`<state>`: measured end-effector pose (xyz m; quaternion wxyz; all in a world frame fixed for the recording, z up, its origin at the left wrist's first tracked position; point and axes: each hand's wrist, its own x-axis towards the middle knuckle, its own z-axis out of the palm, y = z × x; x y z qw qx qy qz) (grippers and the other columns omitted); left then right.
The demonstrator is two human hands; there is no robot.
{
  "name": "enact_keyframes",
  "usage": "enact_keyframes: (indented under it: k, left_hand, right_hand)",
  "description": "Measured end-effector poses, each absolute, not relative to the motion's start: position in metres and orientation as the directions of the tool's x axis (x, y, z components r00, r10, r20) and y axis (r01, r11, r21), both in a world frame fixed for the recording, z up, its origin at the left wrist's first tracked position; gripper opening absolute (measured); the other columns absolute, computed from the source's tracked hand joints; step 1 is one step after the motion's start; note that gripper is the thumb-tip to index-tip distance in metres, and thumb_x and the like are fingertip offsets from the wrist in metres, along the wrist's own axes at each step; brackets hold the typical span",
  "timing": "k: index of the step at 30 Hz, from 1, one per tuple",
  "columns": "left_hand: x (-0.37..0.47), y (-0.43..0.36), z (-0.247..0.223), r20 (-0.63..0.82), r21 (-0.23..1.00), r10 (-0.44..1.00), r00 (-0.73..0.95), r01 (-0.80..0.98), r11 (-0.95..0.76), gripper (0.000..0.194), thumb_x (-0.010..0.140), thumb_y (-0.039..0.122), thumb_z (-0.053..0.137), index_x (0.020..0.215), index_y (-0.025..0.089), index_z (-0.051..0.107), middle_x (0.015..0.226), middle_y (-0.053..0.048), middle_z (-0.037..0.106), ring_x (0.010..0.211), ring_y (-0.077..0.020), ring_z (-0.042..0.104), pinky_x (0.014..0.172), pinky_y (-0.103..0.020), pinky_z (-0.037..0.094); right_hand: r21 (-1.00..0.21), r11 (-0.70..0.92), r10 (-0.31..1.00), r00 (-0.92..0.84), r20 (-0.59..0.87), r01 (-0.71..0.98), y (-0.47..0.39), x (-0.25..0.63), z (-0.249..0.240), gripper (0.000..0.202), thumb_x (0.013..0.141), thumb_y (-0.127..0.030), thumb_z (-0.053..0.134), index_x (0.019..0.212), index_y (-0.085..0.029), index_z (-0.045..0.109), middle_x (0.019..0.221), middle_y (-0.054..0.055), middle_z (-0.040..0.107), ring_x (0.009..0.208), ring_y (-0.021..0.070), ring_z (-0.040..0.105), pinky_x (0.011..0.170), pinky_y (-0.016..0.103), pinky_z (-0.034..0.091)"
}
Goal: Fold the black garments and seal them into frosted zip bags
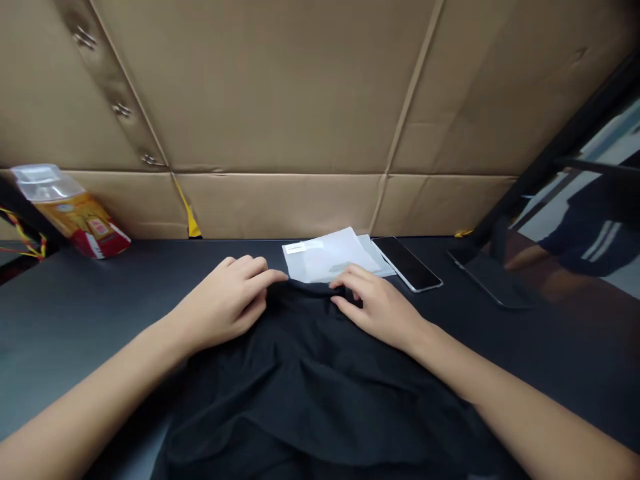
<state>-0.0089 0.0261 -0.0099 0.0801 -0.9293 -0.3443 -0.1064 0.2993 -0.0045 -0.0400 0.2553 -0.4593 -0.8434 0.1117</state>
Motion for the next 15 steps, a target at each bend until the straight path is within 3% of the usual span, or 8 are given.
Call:
enact_keyframes:
  k: [4, 8, 15]
  left_hand:
    - [0.000, 0.023, -0.020, 0.241, -0.031, 0.564, 0.790, 0.587, -0.809, 0.033, 0.109, 0.035, 0.044, 0.129, 0.029, 0.070, 0.103, -0.006, 0.068, 0.091, -0.0227, 0.064, 0.080, -0.036, 0.043]
    - [-0.002, 0.031, -0.026, 0.241, 0.005, 0.571, 0.785, 0.587, -0.809, 0.035, 0.107, 0.040, 0.048, 0.133, 0.032, 0.070, 0.113, -0.006, 0.070, 0.098, -0.0239, 0.065, 0.084, -0.037, 0.046]
    - [-0.011, 0.041, -0.021, 0.330, -0.107, 0.647, 0.688, 0.708, -0.698, 0.040, 0.106, 0.045, 0.048, 0.141, 0.028, 0.061, 0.132, -0.009, 0.068, 0.112, -0.0318, 0.064, 0.087, -0.043, 0.044]
  right_hand:
    - [-0.454, 0.531, 0.843, -0.391, 0.370, 0.715, -0.002, 0.302, -0.043, 0.008, 0.101, -0.027, 0.064, 0.107, -0.023, 0.065, 0.119, 0.007, 0.063, 0.090, 0.0194, 0.063, 0.084, 0.036, 0.052]
    - [-0.475, 0.547, 0.827, -0.359, 0.432, 0.689, -0.001, 0.307, -0.039, 0.004, 0.099, -0.024, 0.064, 0.101, -0.023, 0.061, 0.110, 0.005, 0.064, 0.092, 0.0197, 0.062, 0.084, 0.034, 0.050]
    - [-0.489, 0.578, 0.801, -0.341, 0.491, 0.653, -0.002, 0.311, -0.035, 0.006, 0.100, -0.019, 0.061, 0.101, -0.024, 0.057, 0.101, 0.002, 0.063, 0.088, 0.0188, 0.059, 0.082, 0.033, 0.047]
